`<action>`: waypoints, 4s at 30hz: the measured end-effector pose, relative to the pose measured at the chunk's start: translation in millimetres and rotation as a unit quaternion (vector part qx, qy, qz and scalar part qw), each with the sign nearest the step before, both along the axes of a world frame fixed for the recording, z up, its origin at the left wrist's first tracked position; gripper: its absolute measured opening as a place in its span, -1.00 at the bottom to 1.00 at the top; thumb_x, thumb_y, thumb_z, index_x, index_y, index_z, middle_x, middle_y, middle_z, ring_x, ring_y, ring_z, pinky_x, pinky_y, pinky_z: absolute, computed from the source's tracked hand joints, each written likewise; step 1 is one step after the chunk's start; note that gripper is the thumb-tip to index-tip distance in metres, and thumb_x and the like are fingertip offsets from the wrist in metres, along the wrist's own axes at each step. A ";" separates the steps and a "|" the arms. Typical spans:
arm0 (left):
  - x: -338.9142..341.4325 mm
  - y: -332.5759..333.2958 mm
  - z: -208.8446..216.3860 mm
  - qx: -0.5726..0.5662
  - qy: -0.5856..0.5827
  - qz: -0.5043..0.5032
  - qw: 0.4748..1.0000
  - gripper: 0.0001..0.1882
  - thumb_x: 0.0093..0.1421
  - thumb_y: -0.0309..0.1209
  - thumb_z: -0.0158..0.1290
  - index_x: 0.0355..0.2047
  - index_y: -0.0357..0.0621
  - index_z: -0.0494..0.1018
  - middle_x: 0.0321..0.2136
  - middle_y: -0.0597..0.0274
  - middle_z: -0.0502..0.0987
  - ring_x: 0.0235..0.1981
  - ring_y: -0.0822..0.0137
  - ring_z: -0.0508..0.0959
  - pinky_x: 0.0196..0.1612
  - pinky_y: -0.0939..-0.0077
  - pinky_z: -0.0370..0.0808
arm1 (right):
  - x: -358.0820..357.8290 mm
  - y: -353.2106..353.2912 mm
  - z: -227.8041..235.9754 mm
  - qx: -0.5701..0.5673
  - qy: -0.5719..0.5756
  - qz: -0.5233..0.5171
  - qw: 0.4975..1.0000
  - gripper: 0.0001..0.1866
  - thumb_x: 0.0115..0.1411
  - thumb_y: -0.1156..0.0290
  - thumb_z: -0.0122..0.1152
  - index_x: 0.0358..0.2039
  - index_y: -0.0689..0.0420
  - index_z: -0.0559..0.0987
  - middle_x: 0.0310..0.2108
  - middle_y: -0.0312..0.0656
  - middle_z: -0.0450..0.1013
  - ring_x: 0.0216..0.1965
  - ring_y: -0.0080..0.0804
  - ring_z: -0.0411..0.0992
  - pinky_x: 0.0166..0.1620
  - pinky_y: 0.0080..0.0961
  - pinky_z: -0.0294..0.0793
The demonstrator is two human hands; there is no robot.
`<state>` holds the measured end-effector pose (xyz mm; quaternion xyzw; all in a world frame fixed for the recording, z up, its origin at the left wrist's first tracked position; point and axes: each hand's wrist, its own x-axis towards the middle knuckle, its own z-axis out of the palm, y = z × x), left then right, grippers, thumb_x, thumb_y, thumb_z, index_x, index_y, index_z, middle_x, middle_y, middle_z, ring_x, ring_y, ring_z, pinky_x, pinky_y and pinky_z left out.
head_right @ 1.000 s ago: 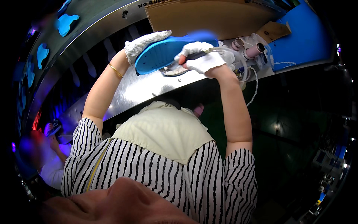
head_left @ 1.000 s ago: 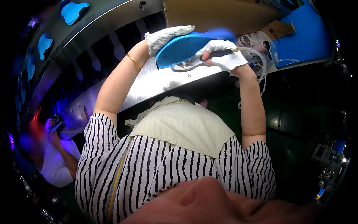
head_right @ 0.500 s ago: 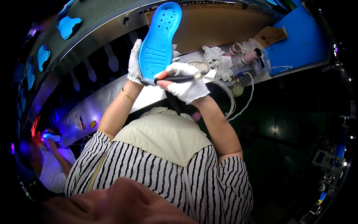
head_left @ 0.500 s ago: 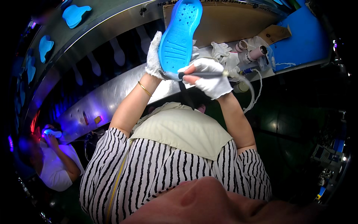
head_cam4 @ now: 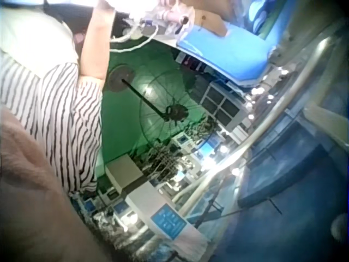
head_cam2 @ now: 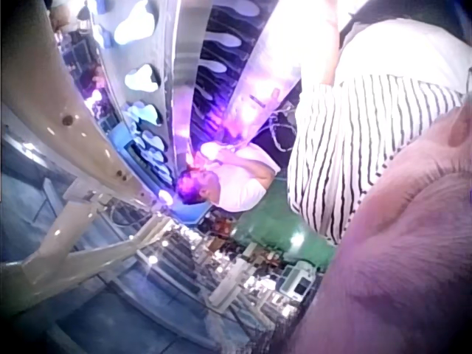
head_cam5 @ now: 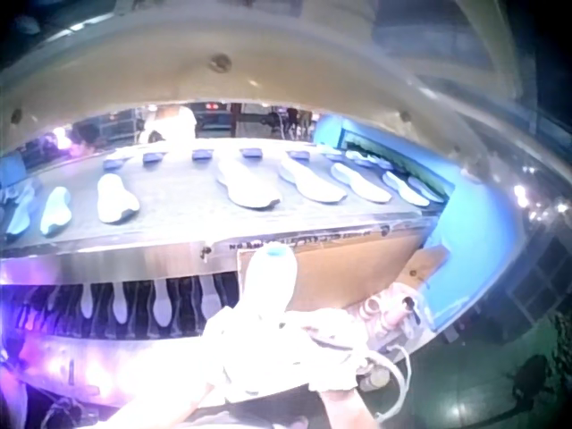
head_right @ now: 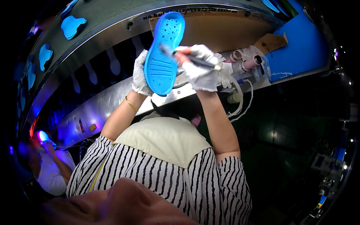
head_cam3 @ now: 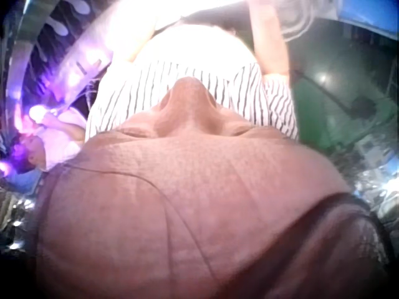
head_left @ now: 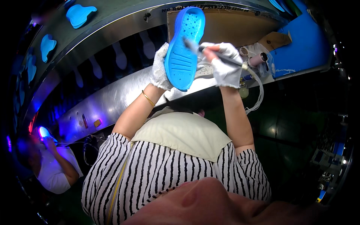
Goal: The person applies a liquid to the bottom of a blue shoe sole using a brush, covering the surface with sweeping motions. They pick up the soles from a conveyor belt, treat them, and move to the next one.
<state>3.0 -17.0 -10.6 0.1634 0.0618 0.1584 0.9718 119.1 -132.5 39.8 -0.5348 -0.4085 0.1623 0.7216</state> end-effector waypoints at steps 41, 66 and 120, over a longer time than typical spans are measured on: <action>-11.7 105.4 83.3 0.463 -0.038 0.218 0.859 -0.42 0.25 -0.15 -0.07 0.12 -0.36 0.19 0.00 -0.17 0.36 -0.08 0.01 0.48 0.02 0.33 0.45 | 4.8 -28.7 25.5 0.000 -0.226 0.033 0.974 -0.80 -0.06 0.78 0.22 -0.43 0.22 0.52 -0.26 -0.10 0.47 -0.29 -0.52 0.45 -0.18 -0.64 0.43; -127.2 72.9 81.1 0.339 -0.118 0.307 0.881 -0.46 0.25 0.02 -0.26 -0.52 -0.18 0.45 -0.32 -0.01 0.50 -0.21 0.11 0.45 -0.03 0.32 0.36 | -3.6 -26.3 -1.2 -0.021 -0.006 0.043 0.999 -0.76 -0.01 0.67 0.23 -0.33 0.16 0.43 -0.46 -0.26 0.45 -0.49 -0.63 0.38 -0.38 -0.73 0.35; -28.9 -31.2 -11.5 0.086 -0.079 0.065 0.991 0.18 -0.20 0.56 -0.34 0.20 -0.17 0.06 0.02 -0.05 0.36 -0.01 -0.01 0.43 0.05 0.06 0.40 | -34.4 -44.2 -30.5 -0.021 -0.053 0.161 0.985 -0.86 -0.02 0.67 0.25 -0.41 0.23 0.51 -0.40 -0.16 0.49 -0.38 -0.53 0.47 -0.28 -0.64 0.46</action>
